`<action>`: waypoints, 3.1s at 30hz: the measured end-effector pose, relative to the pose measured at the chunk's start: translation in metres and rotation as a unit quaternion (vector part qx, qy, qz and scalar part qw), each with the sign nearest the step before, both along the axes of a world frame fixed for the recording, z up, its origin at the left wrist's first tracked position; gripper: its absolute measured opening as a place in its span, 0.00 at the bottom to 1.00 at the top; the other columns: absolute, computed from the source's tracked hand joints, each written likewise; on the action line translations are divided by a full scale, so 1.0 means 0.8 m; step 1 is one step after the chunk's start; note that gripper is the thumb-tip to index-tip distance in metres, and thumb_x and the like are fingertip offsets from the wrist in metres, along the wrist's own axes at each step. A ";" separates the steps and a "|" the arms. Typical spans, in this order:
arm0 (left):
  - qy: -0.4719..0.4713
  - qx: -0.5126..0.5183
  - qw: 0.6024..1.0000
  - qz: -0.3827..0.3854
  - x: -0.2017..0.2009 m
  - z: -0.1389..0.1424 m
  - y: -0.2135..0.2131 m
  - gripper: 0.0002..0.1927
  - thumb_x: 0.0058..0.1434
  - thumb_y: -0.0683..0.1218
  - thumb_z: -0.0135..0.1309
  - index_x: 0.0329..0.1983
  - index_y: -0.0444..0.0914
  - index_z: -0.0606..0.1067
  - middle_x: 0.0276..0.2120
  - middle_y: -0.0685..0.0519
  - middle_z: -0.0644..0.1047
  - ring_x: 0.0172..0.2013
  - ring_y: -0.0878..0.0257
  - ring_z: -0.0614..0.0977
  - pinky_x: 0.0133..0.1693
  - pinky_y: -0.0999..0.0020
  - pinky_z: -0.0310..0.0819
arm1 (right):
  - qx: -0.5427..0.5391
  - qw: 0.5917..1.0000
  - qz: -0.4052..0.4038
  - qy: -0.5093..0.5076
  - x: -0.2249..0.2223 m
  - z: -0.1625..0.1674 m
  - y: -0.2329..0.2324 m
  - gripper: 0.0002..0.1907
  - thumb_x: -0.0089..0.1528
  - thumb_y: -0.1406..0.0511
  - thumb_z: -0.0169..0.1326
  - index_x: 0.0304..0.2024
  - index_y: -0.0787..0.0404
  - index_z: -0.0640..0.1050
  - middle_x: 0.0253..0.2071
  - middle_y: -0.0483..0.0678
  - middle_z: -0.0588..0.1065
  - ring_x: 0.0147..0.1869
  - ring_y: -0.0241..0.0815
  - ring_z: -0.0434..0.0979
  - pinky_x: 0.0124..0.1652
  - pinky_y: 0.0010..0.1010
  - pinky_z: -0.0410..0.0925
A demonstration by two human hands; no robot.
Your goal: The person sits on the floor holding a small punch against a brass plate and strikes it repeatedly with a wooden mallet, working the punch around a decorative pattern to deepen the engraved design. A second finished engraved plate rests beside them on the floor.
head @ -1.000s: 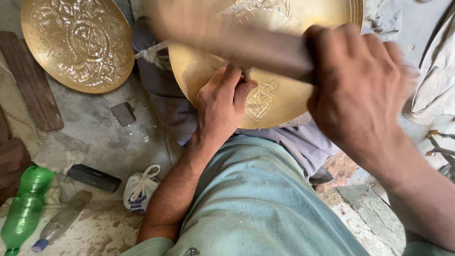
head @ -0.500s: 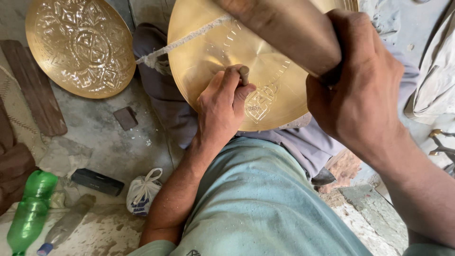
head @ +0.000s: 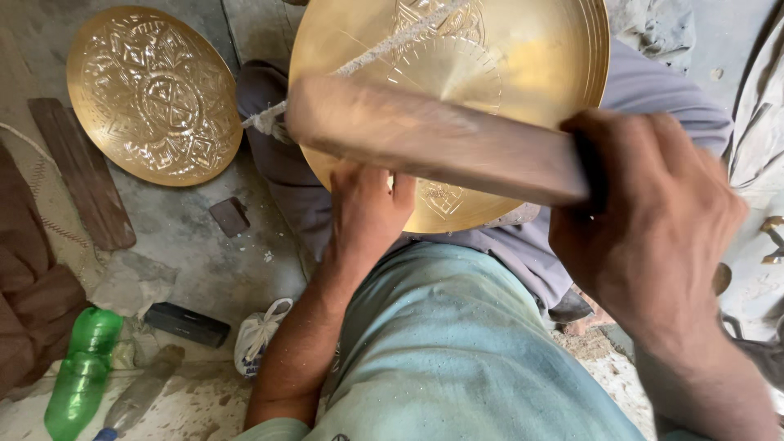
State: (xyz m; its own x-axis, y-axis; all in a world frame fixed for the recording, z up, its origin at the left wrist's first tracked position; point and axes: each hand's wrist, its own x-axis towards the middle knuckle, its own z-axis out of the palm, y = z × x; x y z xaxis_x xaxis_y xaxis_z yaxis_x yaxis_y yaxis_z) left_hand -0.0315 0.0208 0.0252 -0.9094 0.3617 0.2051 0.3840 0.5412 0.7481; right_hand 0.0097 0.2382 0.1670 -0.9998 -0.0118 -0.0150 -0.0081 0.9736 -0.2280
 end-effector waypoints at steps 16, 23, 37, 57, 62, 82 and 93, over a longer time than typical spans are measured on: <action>-0.111 0.018 0.979 -0.173 -0.028 0.018 0.018 0.18 0.63 0.39 0.60 0.55 0.44 0.73 0.40 0.49 0.80 0.41 0.50 0.84 0.42 0.58 0.80 | -0.213 0.966 -0.139 -0.050 0.042 -0.037 0.024 0.10 0.68 0.69 0.64 0.46 0.65 0.76 0.37 0.50 0.80 0.35 0.40 0.80 0.36 0.30 0.72; -0.172 0.005 0.972 -0.159 -0.017 0.029 0.012 0.17 0.64 0.39 0.60 0.55 0.40 0.72 0.36 0.47 0.79 0.38 0.50 0.84 0.37 0.55 0.76 | -0.153 0.981 -0.118 -0.012 0.030 -0.031 0.021 0.22 0.63 0.63 0.65 0.47 0.69 0.68 0.34 0.57 0.76 0.34 0.51 0.78 0.32 0.42 0.70; -0.140 0.017 0.988 -0.060 0.012 0.026 0.015 0.20 0.63 0.42 0.62 0.57 0.41 0.72 0.38 0.44 0.78 0.40 0.45 0.82 0.39 0.50 0.74 | -0.004 0.995 0.017 -0.102 0.009 -0.019 0.030 0.16 0.63 0.65 0.60 0.47 0.67 0.70 0.31 0.55 0.75 0.27 0.52 0.76 0.24 0.41 0.67; -0.115 0.041 0.988 0.093 0.053 -0.006 0.012 0.12 0.72 0.46 0.59 0.43 0.34 0.70 0.35 0.44 0.74 0.38 0.43 0.79 0.41 0.50 0.72 | 0.212 0.962 0.154 -0.080 -0.045 0.005 -0.009 0.05 0.71 0.64 0.56 0.43 0.58 0.74 0.31 0.45 0.73 0.32 0.42 0.75 0.34 0.36 0.67; -0.050 -0.009 0.993 0.104 0.055 -0.012 0.014 0.12 0.72 0.45 0.56 0.45 0.31 0.70 0.36 0.41 0.75 0.38 0.41 0.78 0.41 0.49 0.72 | 0.190 0.966 0.177 0.013 -0.046 0.009 -0.009 0.12 0.67 0.66 0.58 0.53 0.53 0.78 0.35 0.43 0.75 0.38 0.42 0.76 0.39 0.34 0.65; -0.202 0.159 0.966 0.033 -0.003 0.025 -0.004 0.16 0.72 0.44 0.59 0.56 0.32 0.69 0.43 0.47 0.80 0.44 0.60 0.88 0.43 0.68 0.85 | -0.140 0.983 -0.120 -0.025 0.027 -0.026 0.024 0.24 0.57 0.69 0.69 0.51 0.69 0.74 0.41 0.56 0.78 0.42 0.52 0.81 0.43 0.39 0.72; -0.156 0.101 0.982 -0.016 -0.005 0.014 0.007 0.12 0.71 0.43 0.58 0.51 0.35 0.69 0.38 0.49 0.77 0.37 0.60 0.86 0.37 0.69 0.83 | -0.230 0.945 -0.215 -0.093 0.041 -0.042 0.037 0.19 0.64 0.72 0.65 0.51 0.71 0.71 0.43 0.56 0.81 0.46 0.42 0.84 0.50 0.35 0.74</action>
